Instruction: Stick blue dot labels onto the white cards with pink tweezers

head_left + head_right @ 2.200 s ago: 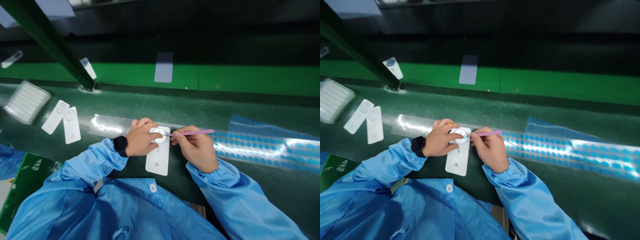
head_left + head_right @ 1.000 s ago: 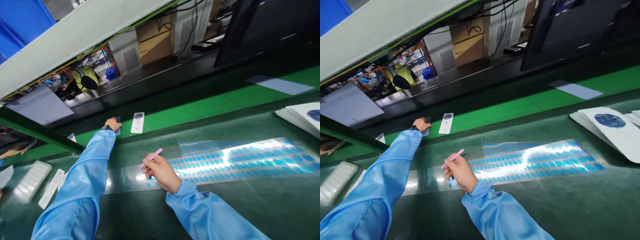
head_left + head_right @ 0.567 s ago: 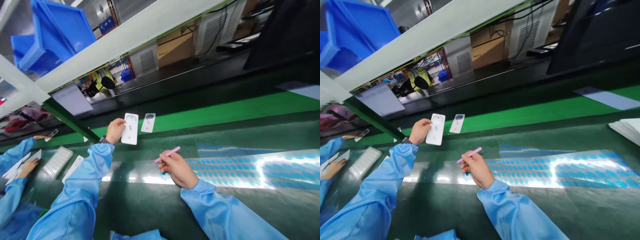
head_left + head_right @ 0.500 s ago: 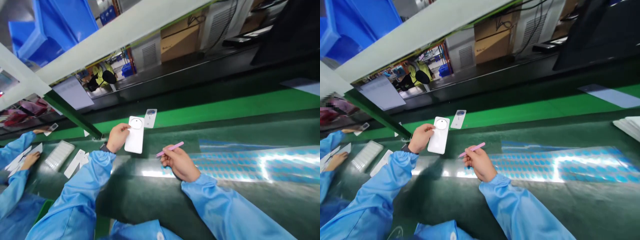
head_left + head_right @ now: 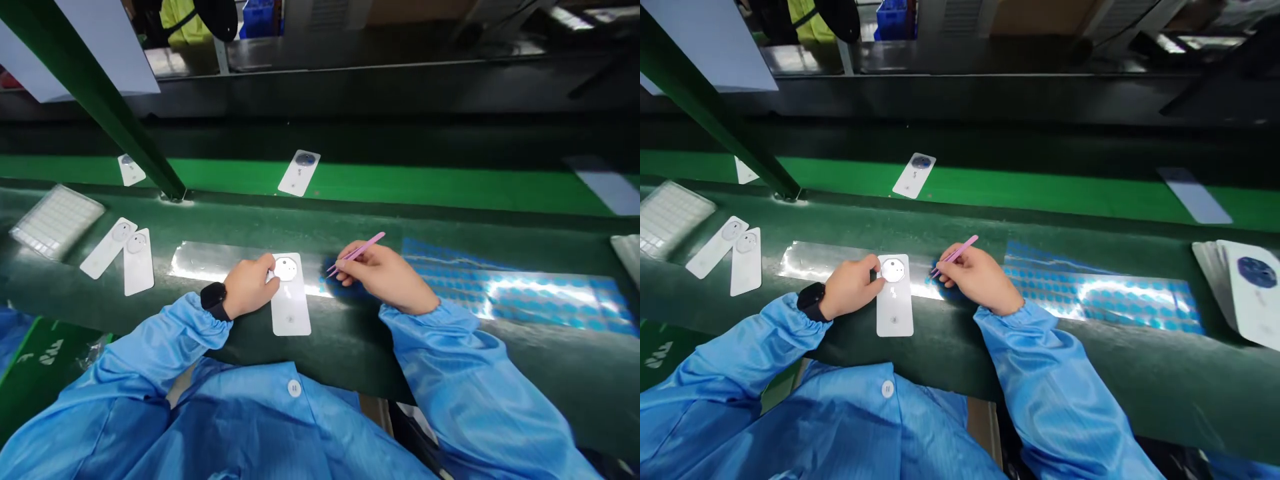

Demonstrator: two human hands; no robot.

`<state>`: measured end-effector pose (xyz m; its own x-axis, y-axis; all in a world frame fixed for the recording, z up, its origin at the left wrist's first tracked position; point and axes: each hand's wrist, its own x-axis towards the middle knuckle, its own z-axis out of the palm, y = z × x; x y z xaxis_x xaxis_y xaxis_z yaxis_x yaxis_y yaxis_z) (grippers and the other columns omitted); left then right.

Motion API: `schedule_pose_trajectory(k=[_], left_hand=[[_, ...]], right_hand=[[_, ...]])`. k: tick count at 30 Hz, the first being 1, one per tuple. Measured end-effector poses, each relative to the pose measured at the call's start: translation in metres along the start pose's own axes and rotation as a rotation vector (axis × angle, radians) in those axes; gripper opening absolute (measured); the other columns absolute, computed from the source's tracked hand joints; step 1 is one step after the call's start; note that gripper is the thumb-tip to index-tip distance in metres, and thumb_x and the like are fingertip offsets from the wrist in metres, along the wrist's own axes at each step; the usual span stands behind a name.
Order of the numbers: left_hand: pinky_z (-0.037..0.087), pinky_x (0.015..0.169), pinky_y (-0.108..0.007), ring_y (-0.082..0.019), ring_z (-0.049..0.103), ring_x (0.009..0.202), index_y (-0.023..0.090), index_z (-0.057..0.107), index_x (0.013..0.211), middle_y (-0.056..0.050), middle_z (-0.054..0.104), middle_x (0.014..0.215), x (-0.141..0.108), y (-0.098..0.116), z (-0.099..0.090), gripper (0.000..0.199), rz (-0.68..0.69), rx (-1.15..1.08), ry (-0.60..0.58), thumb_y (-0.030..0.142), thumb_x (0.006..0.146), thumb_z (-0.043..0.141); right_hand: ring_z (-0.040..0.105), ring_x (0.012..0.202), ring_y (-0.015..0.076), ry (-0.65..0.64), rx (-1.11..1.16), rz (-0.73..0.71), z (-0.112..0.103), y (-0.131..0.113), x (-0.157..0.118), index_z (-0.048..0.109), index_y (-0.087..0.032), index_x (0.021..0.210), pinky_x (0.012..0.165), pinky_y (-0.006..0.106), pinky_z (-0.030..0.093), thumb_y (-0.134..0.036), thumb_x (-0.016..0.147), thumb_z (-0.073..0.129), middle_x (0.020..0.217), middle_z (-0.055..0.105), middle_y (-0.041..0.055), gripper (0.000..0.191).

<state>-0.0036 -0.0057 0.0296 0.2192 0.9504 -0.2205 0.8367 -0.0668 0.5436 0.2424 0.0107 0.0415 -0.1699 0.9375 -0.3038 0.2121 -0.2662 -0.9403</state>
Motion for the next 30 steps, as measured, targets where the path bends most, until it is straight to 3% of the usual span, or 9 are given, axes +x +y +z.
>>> schedule_pose_trajectory(k=[3, 5, 7, 21, 30], left_hand=[[0.041, 0.086, -0.038, -0.025, 0.059, 0.098, 0.021, 0.062, 0.095, -0.006, 0.067, 0.094, 0.006, -0.003, 0.005, 0.022, 0.210, 0.085, 0.024, 0.032, 0.077, 0.068], [0.035, 0.095, -0.043, -0.029, 0.050, 0.118, 0.022, 0.063, 0.103, -0.008, 0.064, 0.114, 0.009, -0.006, 0.010, 0.033, 0.365, 0.126, 0.025, 0.036, 0.075, 0.074], [0.030, 0.097, -0.048, -0.032, 0.042, 0.128, 0.025, 0.064, 0.108, -0.008, 0.062, 0.123, 0.010, -0.010, 0.015, 0.038, 0.432, 0.143, -0.007, 0.039, 0.075, 0.076], [0.025, 0.099, -0.050, -0.035, 0.037, 0.131, 0.027, 0.069, 0.109, -0.007, 0.061, 0.125, 0.009, -0.011, 0.018, 0.034, 0.448, 0.154, -0.064, 0.042, 0.079, 0.073], [0.022, 0.097, -0.050, -0.036, 0.037, 0.132, 0.028, 0.070, 0.108, -0.007, 0.062, 0.127, 0.009, -0.012, 0.020, 0.038, 0.456, 0.168, -0.049, 0.047, 0.076, 0.076]], right_hand=[[0.062, 0.051, 0.0154, -0.005, 0.017, 0.053, 0.001, 0.009, 0.008, 0.063, -0.015, 0.071, 0.049, 0.024, 0.053, -0.044, 0.063, 0.083, 0.058, 0.066, 0.0062, 0.036], [0.062, 0.051, 0.0156, 0.008, 0.042, 0.071, -0.001, 0.014, 0.011, 0.063, -0.015, 0.071, 0.048, 0.024, 0.053, -0.045, 0.062, 0.085, 0.059, 0.066, 0.0066, 0.038], [0.063, 0.051, 0.0158, -0.012, 0.038, 0.084, -0.004, 0.017, 0.011, 0.064, -0.015, 0.072, 0.048, 0.024, 0.053, -0.045, 0.061, 0.086, 0.061, 0.067, 0.0073, 0.039], [0.062, 0.051, 0.0149, -0.003, -0.047, 0.118, -0.002, 0.017, 0.010, 0.065, -0.015, 0.070, 0.047, 0.023, 0.053, -0.049, 0.067, 0.084, 0.061, 0.067, 0.0069, 0.039], [0.060, 0.048, 0.0137, 0.003, 0.163, 0.016, -0.001, 0.009, 0.002, 0.065, -0.017, 0.065, 0.045, 0.022, 0.050, -0.059, 0.059, 0.086, 0.057, 0.065, 0.0045, 0.047]])
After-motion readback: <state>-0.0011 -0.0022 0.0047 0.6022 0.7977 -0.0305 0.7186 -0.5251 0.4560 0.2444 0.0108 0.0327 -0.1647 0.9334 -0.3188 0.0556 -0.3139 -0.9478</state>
